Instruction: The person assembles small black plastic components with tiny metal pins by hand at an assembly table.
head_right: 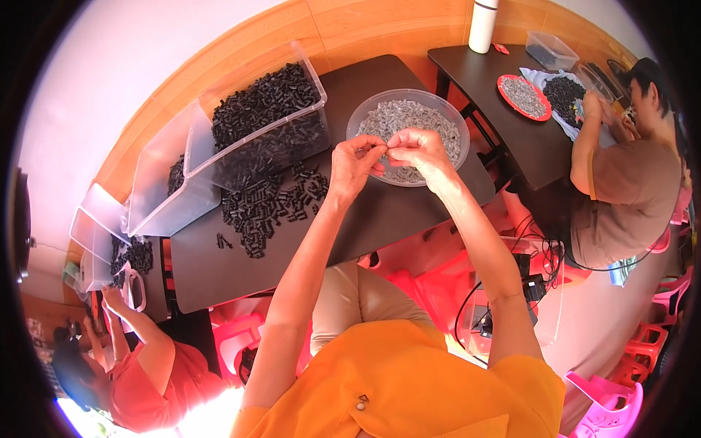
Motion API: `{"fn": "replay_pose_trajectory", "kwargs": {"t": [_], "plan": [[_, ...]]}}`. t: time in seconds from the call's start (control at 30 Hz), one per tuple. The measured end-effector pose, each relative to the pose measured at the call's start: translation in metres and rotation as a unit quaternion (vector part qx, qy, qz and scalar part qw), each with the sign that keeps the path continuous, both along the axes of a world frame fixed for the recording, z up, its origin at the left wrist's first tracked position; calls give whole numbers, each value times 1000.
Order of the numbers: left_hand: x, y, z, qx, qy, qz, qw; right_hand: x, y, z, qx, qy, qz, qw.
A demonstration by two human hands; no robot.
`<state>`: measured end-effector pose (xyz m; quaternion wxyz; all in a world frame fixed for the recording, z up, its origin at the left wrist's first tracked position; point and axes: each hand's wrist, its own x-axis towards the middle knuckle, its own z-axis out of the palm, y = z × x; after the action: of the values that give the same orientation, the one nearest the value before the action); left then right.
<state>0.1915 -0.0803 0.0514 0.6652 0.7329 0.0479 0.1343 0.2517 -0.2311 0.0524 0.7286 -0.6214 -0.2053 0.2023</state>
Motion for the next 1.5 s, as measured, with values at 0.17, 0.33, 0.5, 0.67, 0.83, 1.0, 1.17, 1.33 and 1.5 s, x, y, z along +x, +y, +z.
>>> {"fn": "replay_pose_trajectory", "kwargs": {"t": [0.17, 0.33, 0.5, 0.67, 0.83, 1.0, 1.17, 1.33, 1.5], "plan": [[2, 0, 0, -22, 8, -20, 1000, 0, 2, -1, 21, 35, -7, 999], [3, -2, 2, -6, 12, -13, 1000, 5, 5, -12, 4, -59, -56, 997], [6, -5, -1, 18, 14, 11, 1000, 9, 3, -14, -21, -120, -108, 987], [-11, 1, 1, 37, -37, 56, 997, -5, -1, -3, 19, -86, -106, 990], [-50, 12, -10, 7, -38, 71, 997, -45, 13, 15, 29, -47, -26, 998], [-90, 18, -14, 4, 5, 110, 994, -70, 37, 7, -23, -133, 20, 991], [-120, 20, -14, 59, 11, 140, 988, -93, 47, 0, -96, -196, 47, 975], [-153, 17, -16, 59, 51, 145, 986, -121, 47, -9, -100, -149, 62, 982], [-173, 19, -36, 10, 56, 159, 986, -144, 50, -15, -97, -123, 94, 983]]}}
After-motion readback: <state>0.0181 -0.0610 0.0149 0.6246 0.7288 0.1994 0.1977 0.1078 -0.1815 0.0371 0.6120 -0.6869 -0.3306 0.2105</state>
